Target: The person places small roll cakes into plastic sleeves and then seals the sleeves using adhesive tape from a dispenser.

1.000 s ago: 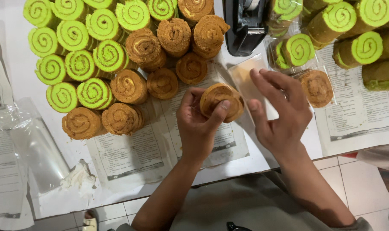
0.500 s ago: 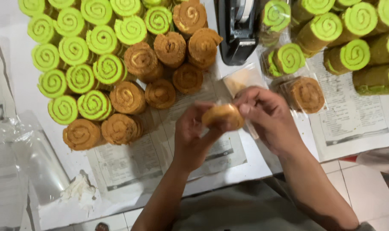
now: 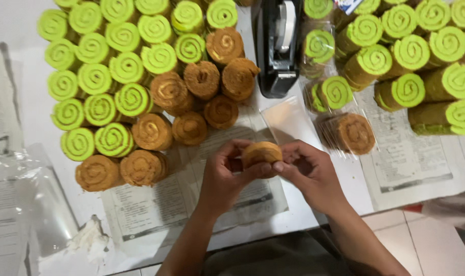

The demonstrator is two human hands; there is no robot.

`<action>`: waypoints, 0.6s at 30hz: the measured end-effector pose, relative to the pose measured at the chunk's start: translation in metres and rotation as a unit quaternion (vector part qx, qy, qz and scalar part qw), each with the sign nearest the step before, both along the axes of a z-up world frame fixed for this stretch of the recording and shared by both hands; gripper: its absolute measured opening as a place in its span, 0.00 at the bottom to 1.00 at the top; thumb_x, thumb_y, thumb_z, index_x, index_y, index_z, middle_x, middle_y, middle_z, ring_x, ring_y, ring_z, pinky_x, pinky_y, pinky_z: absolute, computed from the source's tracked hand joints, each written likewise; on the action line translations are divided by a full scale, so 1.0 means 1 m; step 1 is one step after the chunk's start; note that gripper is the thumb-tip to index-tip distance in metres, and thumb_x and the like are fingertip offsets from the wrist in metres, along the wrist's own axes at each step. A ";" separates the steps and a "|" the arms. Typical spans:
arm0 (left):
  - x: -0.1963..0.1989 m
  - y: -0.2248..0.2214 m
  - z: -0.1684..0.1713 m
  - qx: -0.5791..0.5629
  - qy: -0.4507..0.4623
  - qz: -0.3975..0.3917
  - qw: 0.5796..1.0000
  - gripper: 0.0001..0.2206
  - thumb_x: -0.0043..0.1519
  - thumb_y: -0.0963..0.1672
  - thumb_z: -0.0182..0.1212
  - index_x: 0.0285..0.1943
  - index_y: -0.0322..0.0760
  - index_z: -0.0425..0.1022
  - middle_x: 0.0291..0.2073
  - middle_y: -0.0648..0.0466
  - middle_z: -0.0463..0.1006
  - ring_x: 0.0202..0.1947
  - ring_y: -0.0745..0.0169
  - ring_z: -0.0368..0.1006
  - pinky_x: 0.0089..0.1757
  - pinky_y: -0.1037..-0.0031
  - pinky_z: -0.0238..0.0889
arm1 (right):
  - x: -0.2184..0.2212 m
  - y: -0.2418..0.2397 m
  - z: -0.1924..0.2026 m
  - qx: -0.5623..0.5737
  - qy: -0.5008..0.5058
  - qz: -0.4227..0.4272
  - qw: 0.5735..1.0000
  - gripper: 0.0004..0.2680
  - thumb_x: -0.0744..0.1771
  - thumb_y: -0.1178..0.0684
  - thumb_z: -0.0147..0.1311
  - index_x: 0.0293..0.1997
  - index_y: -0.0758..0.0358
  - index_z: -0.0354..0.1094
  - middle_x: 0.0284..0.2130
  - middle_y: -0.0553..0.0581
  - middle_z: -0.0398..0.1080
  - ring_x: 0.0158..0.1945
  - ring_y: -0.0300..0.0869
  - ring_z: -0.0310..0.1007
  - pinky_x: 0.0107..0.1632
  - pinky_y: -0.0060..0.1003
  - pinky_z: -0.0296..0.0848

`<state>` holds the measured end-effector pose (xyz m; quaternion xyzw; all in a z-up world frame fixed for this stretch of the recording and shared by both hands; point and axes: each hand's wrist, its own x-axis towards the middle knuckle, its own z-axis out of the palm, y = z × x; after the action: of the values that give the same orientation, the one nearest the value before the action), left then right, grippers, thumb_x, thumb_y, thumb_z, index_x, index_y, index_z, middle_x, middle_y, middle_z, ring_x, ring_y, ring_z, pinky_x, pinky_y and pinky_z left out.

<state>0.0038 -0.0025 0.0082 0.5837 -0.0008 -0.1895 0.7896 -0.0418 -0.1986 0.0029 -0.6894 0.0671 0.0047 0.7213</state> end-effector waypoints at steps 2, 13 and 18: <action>0.000 0.000 0.005 -0.011 0.031 0.008 0.999 0.23 0.47 0.42 0.83 0.50 0.29 0.79 0.34 0.46 0.82 0.34 0.62 0.80 0.39 0.65 0.80 | 0.003 -0.002 -0.006 0.030 0.013 -0.013 0.999 0.07 0.64 0.63 0.63 0.44 0.74 0.74 0.28 0.58 0.74 0.34 0.38 0.74 0.43 0.34 0.75; 0.027 -0.012 0.045 0.101 -0.092 0.047 0.989 0.20 0.53 0.47 0.77 0.49 0.31 0.79 0.33 0.46 0.83 0.34 0.63 0.79 0.41 0.67 0.77 | 0.024 -0.002 -0.002 0.129 -0.047 -0.088 0.987 0.13 0.67 0.56 0.57 0.55 0.74 0.69 0.35 0.59 0.75 0.37 0.37 0.76 0.44 0.30 0.74; 0.086 -0.027 0.081 0.136 -0.176 0.053 0.974 0.24 0.60 0.49 0.66 0.60 0.31 0.67 0.38 0.42 0.77 0.36 0.53 0.77 0.40 0.64 0.78 | 0.025 -0.003 0.000 0.106 -0.052 -0.067 0.991 0.17 0.65 0.54 0.58 0.57 0.77 0.67 0.37 0.67 0.75 0.37 0.48 0.79 0.42 0.39 0.77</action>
<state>0.0896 -0.0293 0.0894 0.7090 -0.0825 -0.0400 0.6992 -0.0169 -0.2014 0.0025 -0.6021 0.0746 -0.0722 0.7917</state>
